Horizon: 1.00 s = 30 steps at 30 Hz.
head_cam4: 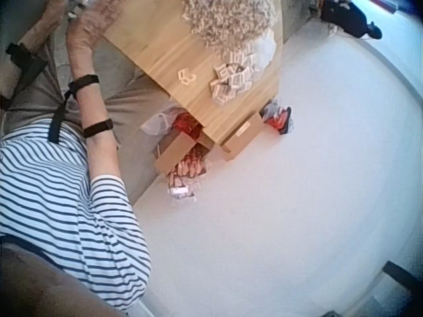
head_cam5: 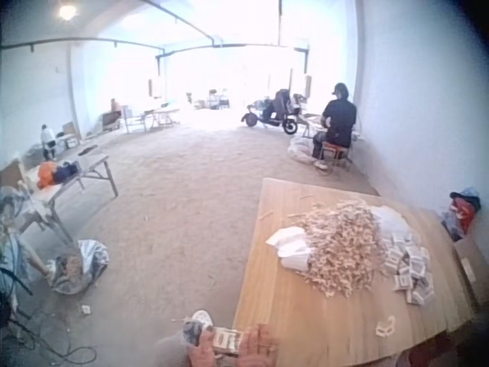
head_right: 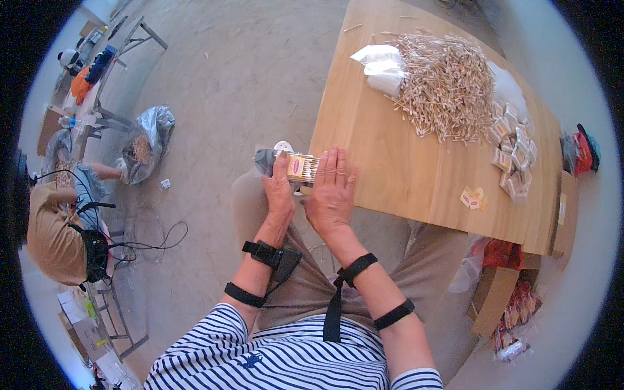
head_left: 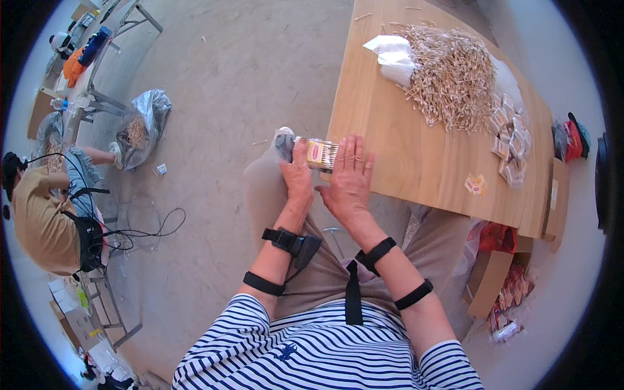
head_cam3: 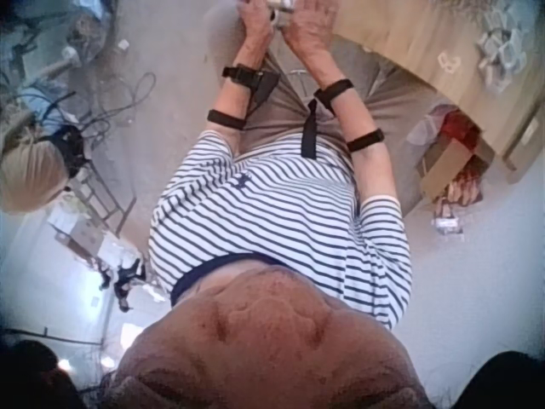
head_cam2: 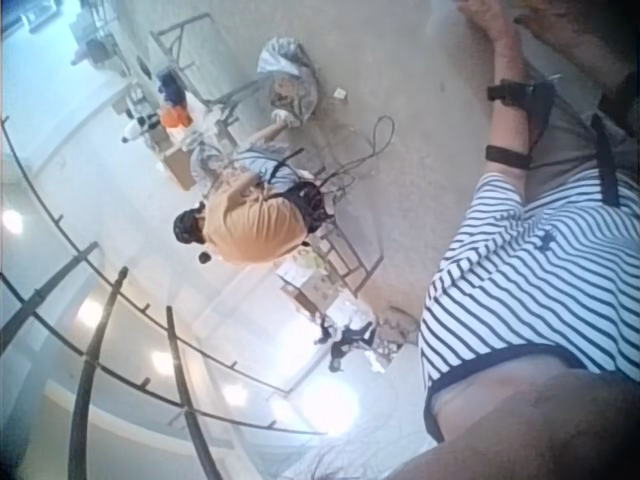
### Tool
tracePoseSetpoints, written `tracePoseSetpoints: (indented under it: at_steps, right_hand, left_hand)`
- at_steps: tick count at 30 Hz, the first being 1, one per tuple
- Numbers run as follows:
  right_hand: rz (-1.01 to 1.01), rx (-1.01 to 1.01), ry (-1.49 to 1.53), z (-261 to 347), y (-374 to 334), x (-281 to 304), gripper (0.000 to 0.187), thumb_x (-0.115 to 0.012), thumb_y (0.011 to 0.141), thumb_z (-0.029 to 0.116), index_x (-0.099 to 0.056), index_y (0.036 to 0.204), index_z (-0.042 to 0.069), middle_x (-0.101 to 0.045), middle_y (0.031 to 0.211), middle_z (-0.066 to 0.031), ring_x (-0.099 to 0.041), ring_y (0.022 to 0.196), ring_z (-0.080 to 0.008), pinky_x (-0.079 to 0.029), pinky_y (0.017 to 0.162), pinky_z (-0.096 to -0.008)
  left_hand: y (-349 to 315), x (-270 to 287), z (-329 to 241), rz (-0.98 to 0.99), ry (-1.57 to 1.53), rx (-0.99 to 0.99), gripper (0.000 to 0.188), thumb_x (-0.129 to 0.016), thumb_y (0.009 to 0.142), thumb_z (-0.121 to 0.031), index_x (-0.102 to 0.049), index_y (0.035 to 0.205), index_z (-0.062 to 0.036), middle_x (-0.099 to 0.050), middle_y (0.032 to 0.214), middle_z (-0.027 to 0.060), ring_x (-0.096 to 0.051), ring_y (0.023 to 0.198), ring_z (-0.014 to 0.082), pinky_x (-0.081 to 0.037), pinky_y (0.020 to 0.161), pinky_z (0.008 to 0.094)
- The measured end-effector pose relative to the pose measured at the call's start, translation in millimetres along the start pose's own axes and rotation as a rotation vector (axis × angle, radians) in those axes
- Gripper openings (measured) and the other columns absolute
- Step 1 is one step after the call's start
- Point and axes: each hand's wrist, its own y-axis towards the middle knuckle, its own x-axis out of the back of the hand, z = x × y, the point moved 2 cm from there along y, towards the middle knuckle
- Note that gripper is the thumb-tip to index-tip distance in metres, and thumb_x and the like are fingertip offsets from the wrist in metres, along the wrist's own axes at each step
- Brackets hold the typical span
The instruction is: Sorting a large pile of loose cotton swabs and arranging them alongside small packets.
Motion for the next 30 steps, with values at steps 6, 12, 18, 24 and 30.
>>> tracePoseSetpoints:
  at_steps: [6,12,18,24,30]
  right_hand:
    - [-0.041,0.013,0.027,0.1,1.5,-1.5,0.107,-0.084,0.067,0.029,-0.029,0.152,-0.005,-0.022,0.163,-0.0218,-0.015,0.155,-0.0348,-0.012,0.124,-0.0542]
    - [-0.027,0.02,0.048,0.5,1.1,1.1,0.111,-0.087,0.065,0.031,-0.028,0.153,-0.005,-0.022,0.164,-0.0209,-0.016,0.155,-0.0342,-0.011,0.124,-0.0541]
    - [-0.035,0.025,0.019,0.3,1.1,-0.5,0.113,-0.088,0.065,0.032,-0.027,0.153,-0.004,-0.021,0.164,-0.0201,-0.015,0.155,-0.0339,-0.012,0.124,-0.0545]
    - [-0.006,0.01,0.05,3.0,1.0,2.7,0.114,-0.088,0.065,0.033,-0.027,0.154,-0.003,-0.02,0.165,-0.019,-0.014,0.155,-0.0336,-0.012,0.123,-0.0554]
    - [0.004,0.017,0.032,5.4,1.6,5.2,0.113,-0.088,0.065,0.033,-0.028,0.155,-0.001,-0.02,0.165,-0.0166,-0.013,0.155,-0.0347,-0.011,0.122,-0.0589]
  left_hand:
    - [-5.3,-6.4,-12.2,-0.006,-0.003,0.003,0.018,-0.065,0.099,-0.02,-0.059,0.108,-0.0057,-0.061,0.096,-0.0014,-0.058,0.084,0.0087,-0.052,0.075,0.0285]
    - [7.2,6.5,-17.6,-0.052,-0.178,0.2,0.018,-0.065,0.099,-0.025,-0.062,0.103,-0.0072,-0.064,0.093,-0.0013,-0.061,0.079,0.008,-0.052,0.07,0.0278]
    - [15.0,6.9,-13.0,-0.059,-0.188,0.094,0.018,-0.065,0.099,-0.024,-0.064,0.098,-0.0064,-0.065,0.089,-0.0012,-0.062,0.077,0.0088,-0.053,0.068,0.0282]
    - [16.5,8.8,-7.0,-0.04,-0.192,0.058,0.016,-0.067,0.099,-0.022,-0.065,0.101,-0.006,-0.064,0.09,-0.0021,-0.062,0.079,0.0083,-0.053,0.069,0.0274]
    - [14.7,9.3,-7.8,-0.033,-0.122,0.076,0.018,-0.068,0.099,-0.023,-0.065,0.105,-0.0059,-0.064,0.092,-0.0021,-0.061,0.08,0.0077,-0.053,0.071,0.0265]
